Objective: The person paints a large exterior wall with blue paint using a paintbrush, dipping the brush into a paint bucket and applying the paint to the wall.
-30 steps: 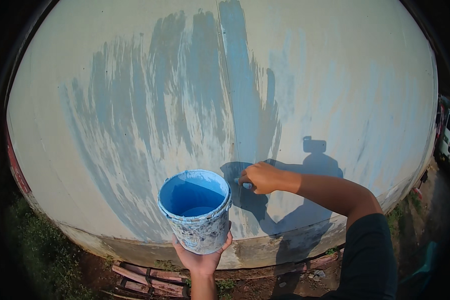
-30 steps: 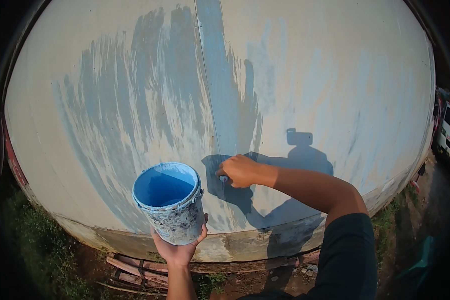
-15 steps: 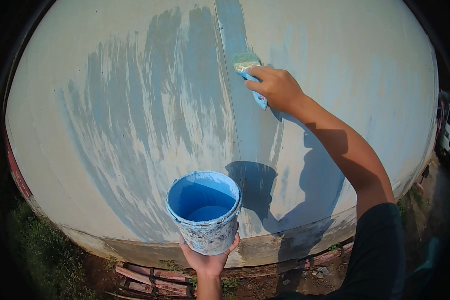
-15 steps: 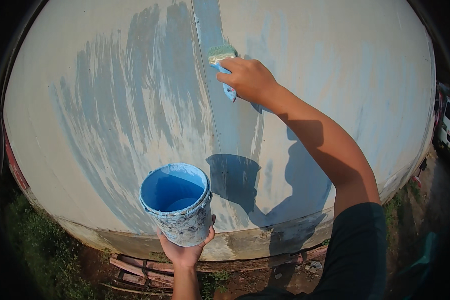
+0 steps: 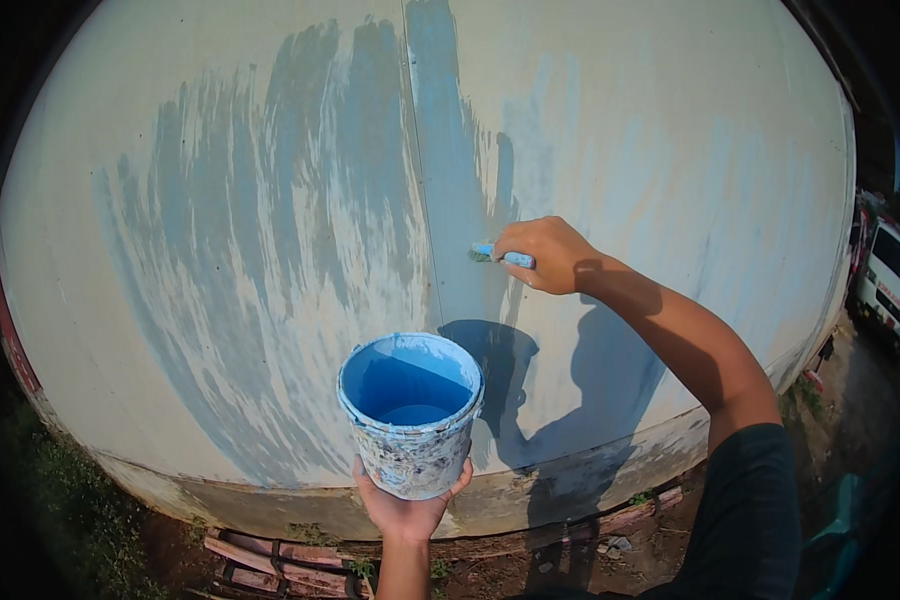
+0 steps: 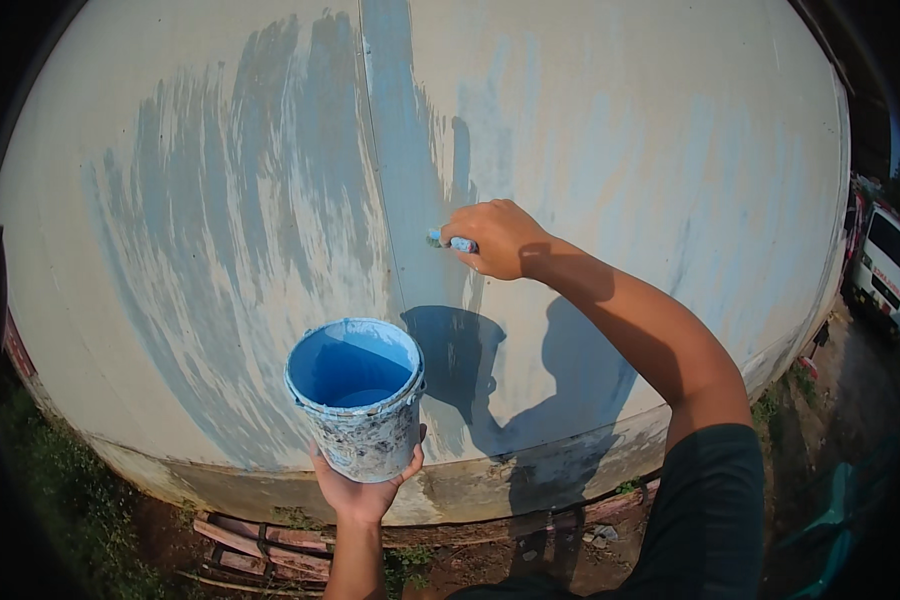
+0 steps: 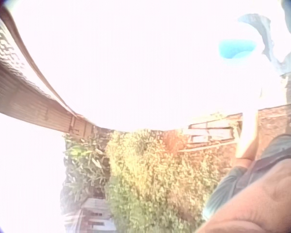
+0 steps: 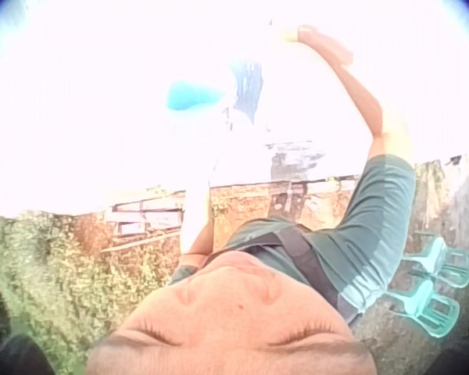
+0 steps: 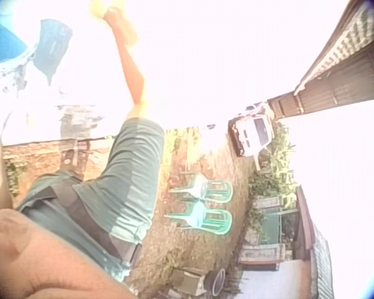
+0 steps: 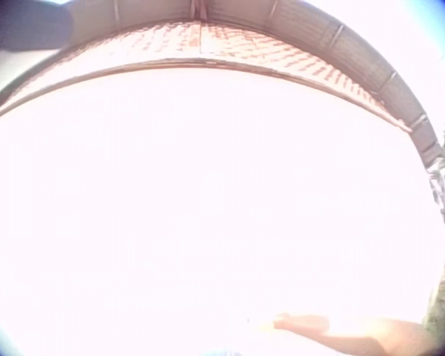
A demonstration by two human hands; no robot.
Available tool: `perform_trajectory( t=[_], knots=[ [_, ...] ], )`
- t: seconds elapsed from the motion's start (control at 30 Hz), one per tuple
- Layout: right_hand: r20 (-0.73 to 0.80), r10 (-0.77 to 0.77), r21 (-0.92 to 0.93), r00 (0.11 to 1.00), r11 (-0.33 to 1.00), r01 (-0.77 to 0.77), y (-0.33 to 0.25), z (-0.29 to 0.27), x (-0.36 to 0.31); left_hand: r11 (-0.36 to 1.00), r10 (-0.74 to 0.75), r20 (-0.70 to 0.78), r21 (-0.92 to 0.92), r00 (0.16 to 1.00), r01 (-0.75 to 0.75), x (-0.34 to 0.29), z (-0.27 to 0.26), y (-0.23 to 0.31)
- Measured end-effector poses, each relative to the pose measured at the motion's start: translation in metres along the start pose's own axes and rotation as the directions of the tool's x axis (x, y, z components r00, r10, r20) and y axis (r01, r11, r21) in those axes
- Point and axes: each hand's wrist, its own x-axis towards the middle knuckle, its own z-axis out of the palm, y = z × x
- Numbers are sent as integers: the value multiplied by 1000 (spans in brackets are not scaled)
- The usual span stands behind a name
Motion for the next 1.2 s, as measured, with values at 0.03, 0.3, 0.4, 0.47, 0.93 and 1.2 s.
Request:
perform_trajectory(
  t=[0.03, 0.3, 0.4, 0.47, 0.93, 1.2],
  knots=[
    [-48, 17, -61, 999, 998, -20, 0, -33, 21, 1000, 4, 7, 2, 1000, -4, -1, 3, 0],
    [-226, -300, -561, 927, 818, 127, 15, -45, 56, 999, -14, 50, -49, 999, 16, -5, 20, -8],
    [-22, -340, -361, 940, 880, 309, -16, 1, 2, 998, -3, 49, -61, 999, 6, -5, 23, -9],
    [223, -234, -89, 946, 962, 259, -37, 28, -30, 999, 10, 29, -51, 1000, -9, -6, 22, -8],
    [-328, -193, -406, 925, 913, 47, 17, -31, 14, 991, 39, 1, -131, 999, -38, 0, 18, -9],
    [-74, -117, -82, 990, 990, 111, -41, 92, -90, 985, 170, -127, 35, 977, -167, 10, -21, -16]
  ],
)
